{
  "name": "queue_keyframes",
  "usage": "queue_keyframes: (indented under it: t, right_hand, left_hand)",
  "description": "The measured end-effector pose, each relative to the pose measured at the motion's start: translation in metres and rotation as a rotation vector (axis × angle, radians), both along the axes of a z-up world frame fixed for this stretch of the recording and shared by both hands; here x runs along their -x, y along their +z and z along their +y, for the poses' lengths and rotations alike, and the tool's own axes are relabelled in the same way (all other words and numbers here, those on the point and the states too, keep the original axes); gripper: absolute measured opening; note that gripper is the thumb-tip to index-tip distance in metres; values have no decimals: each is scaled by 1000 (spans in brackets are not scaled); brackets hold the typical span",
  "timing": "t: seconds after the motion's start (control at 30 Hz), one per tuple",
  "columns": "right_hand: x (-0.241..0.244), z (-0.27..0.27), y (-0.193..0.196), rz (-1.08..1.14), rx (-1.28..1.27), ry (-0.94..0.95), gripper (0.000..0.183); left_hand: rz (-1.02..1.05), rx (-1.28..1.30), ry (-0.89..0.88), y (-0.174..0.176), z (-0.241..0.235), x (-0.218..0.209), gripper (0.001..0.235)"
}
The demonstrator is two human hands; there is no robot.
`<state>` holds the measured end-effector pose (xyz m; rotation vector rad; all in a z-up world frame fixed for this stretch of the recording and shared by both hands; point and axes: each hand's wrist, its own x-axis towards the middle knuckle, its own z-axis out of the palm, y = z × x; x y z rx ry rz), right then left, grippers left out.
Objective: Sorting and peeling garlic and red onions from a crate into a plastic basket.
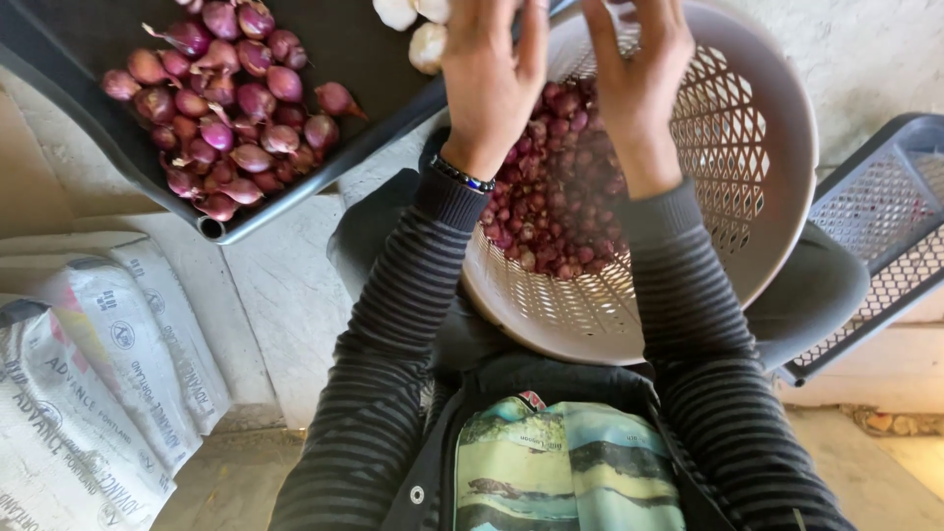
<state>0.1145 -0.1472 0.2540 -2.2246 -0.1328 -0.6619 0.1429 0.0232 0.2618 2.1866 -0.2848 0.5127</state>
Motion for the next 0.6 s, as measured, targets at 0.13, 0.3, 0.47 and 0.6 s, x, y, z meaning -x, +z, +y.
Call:
queue_keyframes:
  t: [0.13,0.3,0.47,0.6]
  right_hand:
    - [53,-36,-45,232,-153,-54,11]
    - [117,-57,-145,684,-61,-7,25]
    - [147,-31,-213,1000,74,210,27]
    - [166,-11,-222,1089,117,194,32]
  left_hand:
    - [0,59,-389,14,-26,27,13]
    - [331,-310,-592,-73,-47,61,21]
    - [640,-571,-639,-179,-51,93,11]
    - [803,-680,-540,-271,-47,130,15]
